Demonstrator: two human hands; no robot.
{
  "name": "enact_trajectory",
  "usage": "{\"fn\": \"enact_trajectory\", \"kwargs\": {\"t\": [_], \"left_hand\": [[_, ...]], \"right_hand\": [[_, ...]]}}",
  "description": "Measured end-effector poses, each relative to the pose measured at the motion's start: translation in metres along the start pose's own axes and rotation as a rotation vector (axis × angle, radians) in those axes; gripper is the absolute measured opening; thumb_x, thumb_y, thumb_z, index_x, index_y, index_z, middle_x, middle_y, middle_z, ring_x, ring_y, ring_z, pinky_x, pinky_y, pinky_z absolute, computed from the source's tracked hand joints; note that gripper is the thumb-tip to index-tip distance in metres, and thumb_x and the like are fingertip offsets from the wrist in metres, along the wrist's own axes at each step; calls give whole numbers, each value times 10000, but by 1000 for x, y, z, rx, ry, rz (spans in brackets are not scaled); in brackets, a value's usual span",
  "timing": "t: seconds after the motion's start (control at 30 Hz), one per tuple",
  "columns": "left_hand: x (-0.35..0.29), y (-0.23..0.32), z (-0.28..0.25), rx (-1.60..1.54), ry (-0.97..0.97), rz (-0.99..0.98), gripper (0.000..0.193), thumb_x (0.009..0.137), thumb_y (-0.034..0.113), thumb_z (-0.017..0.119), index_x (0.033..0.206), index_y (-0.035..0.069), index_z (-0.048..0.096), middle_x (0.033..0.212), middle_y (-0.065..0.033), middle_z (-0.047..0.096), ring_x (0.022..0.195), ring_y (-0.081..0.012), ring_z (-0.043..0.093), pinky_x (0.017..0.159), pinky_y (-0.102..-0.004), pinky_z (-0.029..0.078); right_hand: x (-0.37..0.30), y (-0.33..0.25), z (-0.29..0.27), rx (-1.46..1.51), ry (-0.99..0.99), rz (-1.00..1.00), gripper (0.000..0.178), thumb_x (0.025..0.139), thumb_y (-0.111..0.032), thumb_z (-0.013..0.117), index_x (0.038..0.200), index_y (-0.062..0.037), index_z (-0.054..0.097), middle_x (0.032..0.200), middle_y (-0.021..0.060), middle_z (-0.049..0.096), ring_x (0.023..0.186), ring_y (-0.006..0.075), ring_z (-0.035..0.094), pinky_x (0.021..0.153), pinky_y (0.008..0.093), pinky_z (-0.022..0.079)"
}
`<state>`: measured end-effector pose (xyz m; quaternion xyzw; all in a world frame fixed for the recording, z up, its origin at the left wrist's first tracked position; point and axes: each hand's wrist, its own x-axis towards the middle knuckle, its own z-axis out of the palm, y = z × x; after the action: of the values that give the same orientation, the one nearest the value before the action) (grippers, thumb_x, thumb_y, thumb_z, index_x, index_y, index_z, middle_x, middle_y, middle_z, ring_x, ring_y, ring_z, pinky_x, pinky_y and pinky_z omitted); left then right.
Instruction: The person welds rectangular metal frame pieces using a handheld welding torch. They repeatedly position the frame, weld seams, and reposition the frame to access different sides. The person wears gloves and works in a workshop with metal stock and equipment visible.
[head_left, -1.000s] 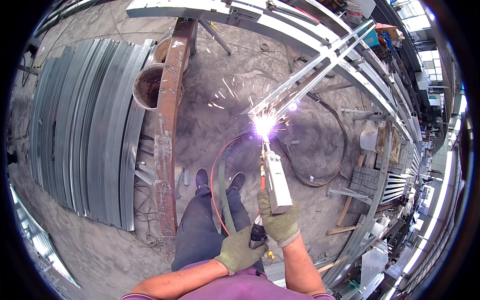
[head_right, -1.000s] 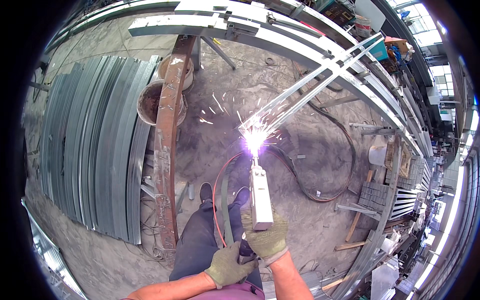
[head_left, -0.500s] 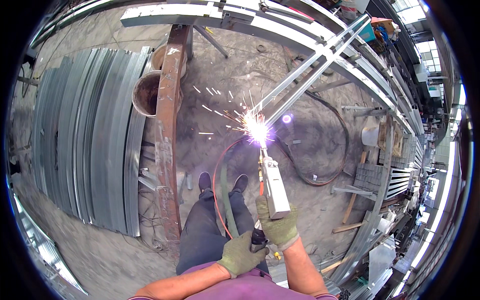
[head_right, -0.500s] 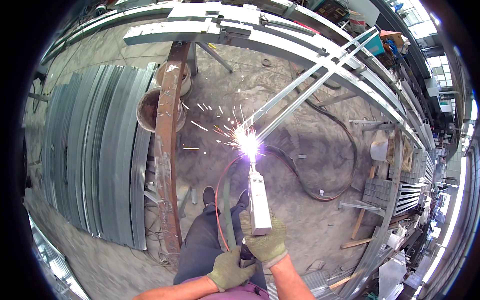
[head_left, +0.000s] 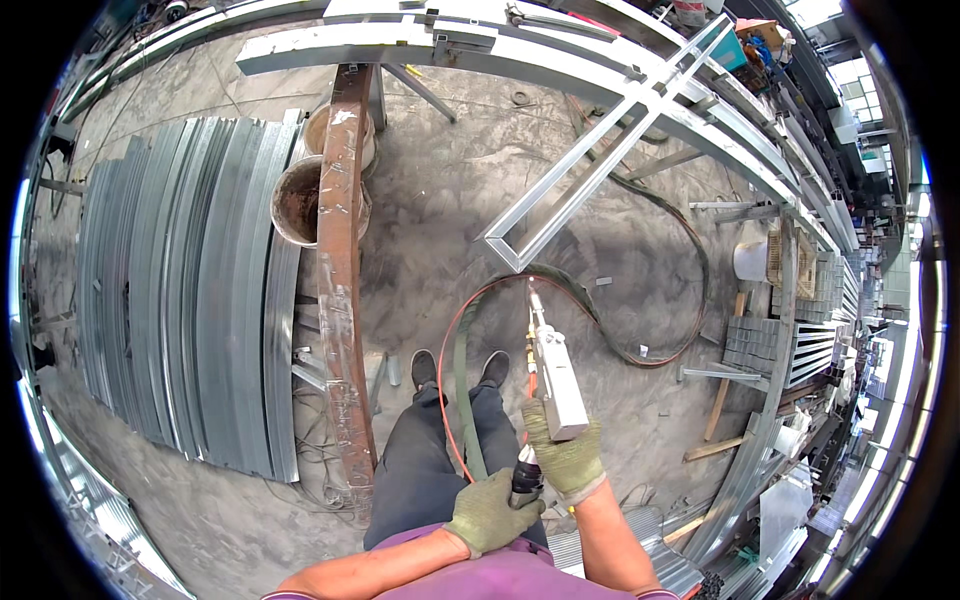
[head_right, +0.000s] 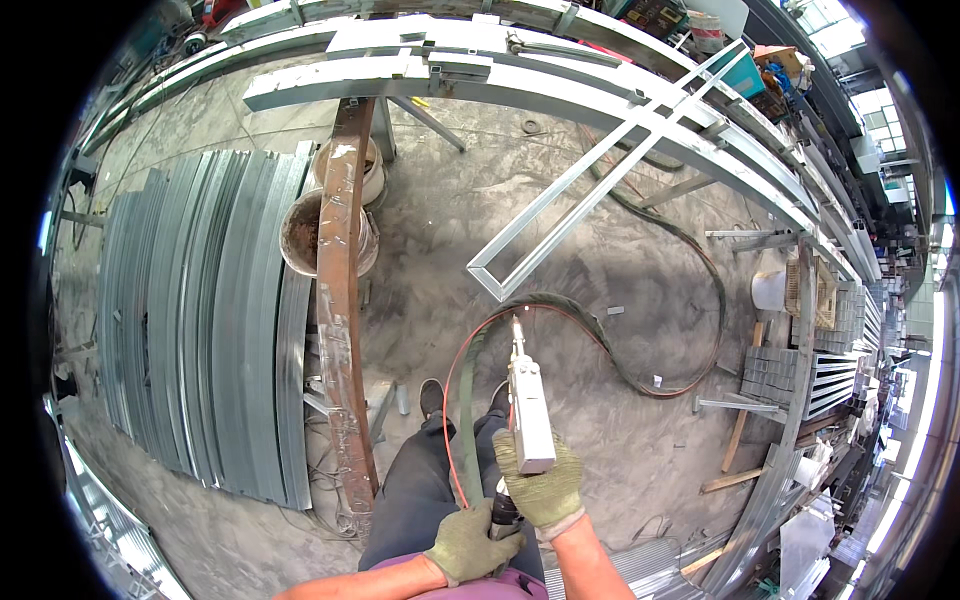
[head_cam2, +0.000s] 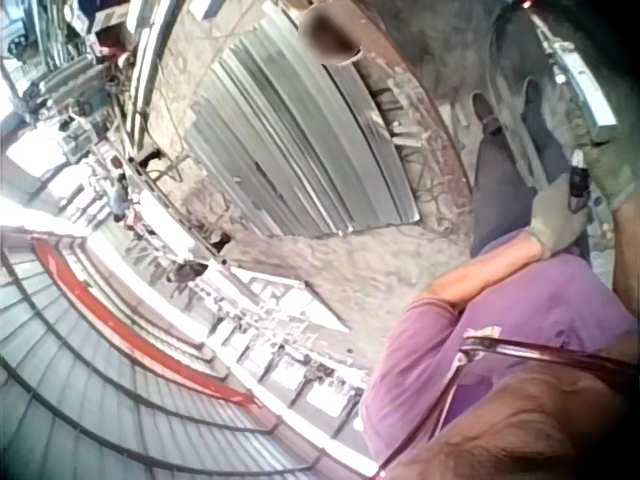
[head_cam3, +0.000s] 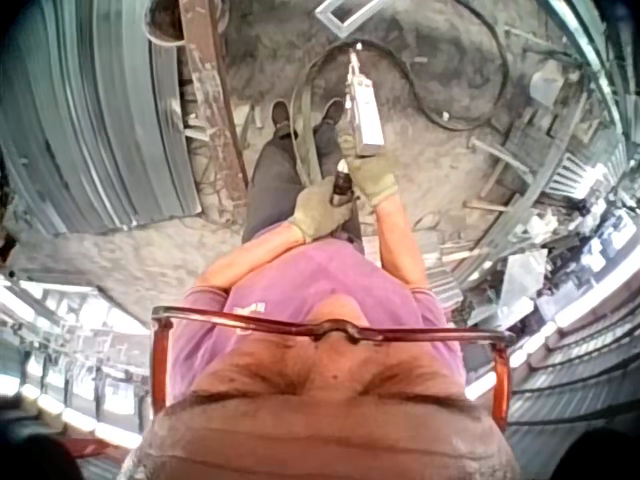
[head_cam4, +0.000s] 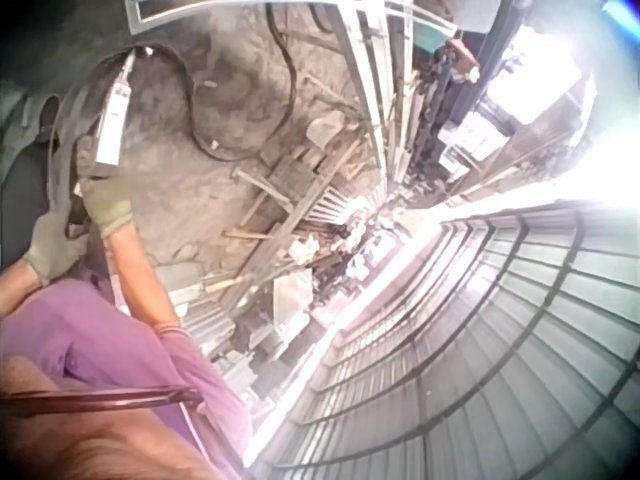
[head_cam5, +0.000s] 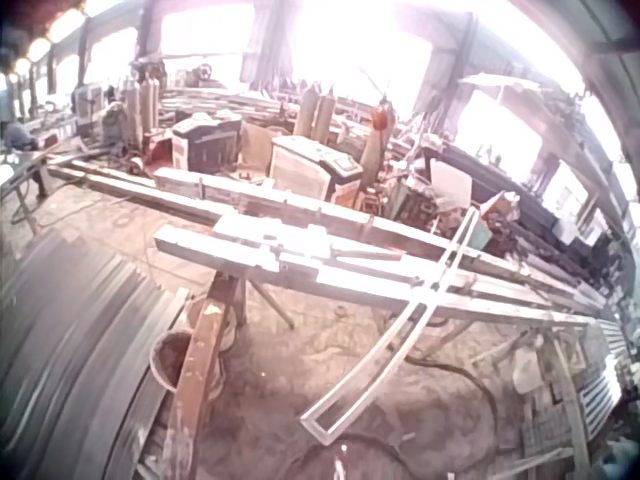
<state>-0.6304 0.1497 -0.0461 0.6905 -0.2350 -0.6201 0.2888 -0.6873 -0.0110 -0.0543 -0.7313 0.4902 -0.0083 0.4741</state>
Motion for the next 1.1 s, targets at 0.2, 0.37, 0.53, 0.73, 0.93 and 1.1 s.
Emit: {"fn": "enact_trajectory", "kwargs": {"t": [0.2, 0.37, 0.53, 0.73, 0.93, 1.1], "left_hand": [[-1, 11, -2, 37, 26, 31, 577, 880, 526, 807, 1105, 18, 653, 995, -220, 762, 963, -431, 752, 849, -511, 580], [3, 8, 4, 62, 61, 56, 575, 883, 533, 806, 1092, 20, 652, 956, -204, 763, 928, -422, 755, 829, -511, 582], [5, 16, -4, 60, 54, 93, 548, 902, 517, 789, 1109, 29, 654, 952, -191, 757, 933, -412, 755, 833, -513, 584], [15, 12, -1, 119, 41, 166, 512, 927, 499, 768, 1110, 34, 654, 992, -179, 750, 952, -410, 755, 841, -524, 579], [32, 11, -14, 215, -38, 170, 499, 931, 515, 763, 1080, 47, 673, 1005, -179, 750, 945, -422, 752, 830, -527, 582], [40, 4, -33, 253, 32, 251, 613, 915, 555, 782, 1200, 19, 702, 1028, -183, 757, 992, -395, 757, 862, -491, 588]], "right_hand": [[-1, -16, -6, 112, 75, -130, 267, 946, -215, 882, 1066, -10, 759, 852, 92, 746, 749, 196, 738, 649, 363, 570], [0, -23, -6, 283, 59, -60, 249, 945, -128, 875, 1106, 3, 739, 856, 9, 718, 739, 101, 676, 615, 312, 545], [0, -37, -14, 312, 73, 60, 309, 979, -86, 822, 1249, -2, 697, 955, 11, 711, 751, 99, 635, 640, 288, 534], [0, -36, -21, 383, 82, 22, 307, 997, -77, 794, 1278, -9, 691, 1056, 28, 704, 859, 96, 642, 701, 289, 543], [5, -5, -16, 286, 125, -37, 334, 1012, -90, 784, 1320, -10, 683, 1044, 10, 694, 844, 92, 632, 697, 290, 542], [6, -5, -24, 258, 92, -40, 346, 1008, -73, 794, 1321, 3, 667, 1112, 35, 692, 933, 110, 652, 765, 301, 572]]}}
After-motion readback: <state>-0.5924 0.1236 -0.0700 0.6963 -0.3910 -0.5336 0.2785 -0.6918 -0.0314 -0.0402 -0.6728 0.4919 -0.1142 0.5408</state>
